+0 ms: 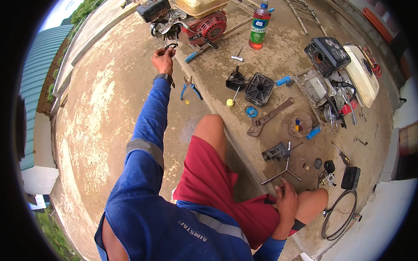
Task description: The person is disassembling and inspecting parts of a small engine carburetor on an outdoor workshop floor.
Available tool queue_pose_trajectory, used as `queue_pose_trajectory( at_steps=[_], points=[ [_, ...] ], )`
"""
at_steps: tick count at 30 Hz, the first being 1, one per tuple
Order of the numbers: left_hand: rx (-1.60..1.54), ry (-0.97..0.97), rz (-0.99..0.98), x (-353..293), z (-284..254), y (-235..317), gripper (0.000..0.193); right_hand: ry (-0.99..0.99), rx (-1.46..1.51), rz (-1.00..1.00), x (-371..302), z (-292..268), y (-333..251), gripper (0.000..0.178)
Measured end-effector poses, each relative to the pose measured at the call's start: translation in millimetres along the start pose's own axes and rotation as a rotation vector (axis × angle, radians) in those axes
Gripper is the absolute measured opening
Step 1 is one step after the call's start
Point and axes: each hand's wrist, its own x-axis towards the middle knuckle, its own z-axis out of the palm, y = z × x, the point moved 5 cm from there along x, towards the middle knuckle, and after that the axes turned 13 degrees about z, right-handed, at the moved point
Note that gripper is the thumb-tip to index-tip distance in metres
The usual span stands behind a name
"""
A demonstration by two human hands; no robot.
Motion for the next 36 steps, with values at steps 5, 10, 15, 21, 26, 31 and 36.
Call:
queue_pose_trajectory(
  at_steps=[5, 10, 15, 21, 26, 31, 36],
  points=[
    [-0.255, 0.166, -0.122, 3.8, 1.7, -12.6, 0.028, -0.002, -0.006, -0.015, 0.7, 0.3, -0.5, 0.035],
    [-0.431, 0.202, -0.255, -2.7, 7.6, -18.4, 0.036, -0.041, 0.020, 0.045, 1.3, 1.3, -0.1, 0.036],
    [-0.588, 0.203, -0.311, -15.0, 23.3, -13.5, 0.039, -0.008, -0.007, -0.012, 1.9, 1.5, 1.6, 0.035],
    [-0.504, 0.396, -0.294, 2.7, 28.6, -17.5, 0.045, -0.026, -0.018, -0.005, 3.1, 2.4, -4.2, 0.036],
    [-0.424, 0.488, -0.308, 14.9, 47.7, -20.7, 0.044, -0.038, -0.025, 0.046, 1.4, 0.3, -5.5, 0.037],
    [-0.468, 0.502, -0.330, 43.9, 54.1, -27.7, 0.040, -0.045, -0.033, 0.057, 2.3, 4.8, -0.8, 0.037],
    [-0.447, 0.543, -0.353, 47.6, 59.2, -36.3, 0.034, -0.054, -0.047, 0.083, 1.4, 4.0, -4.8, 0.037]
  ],
)
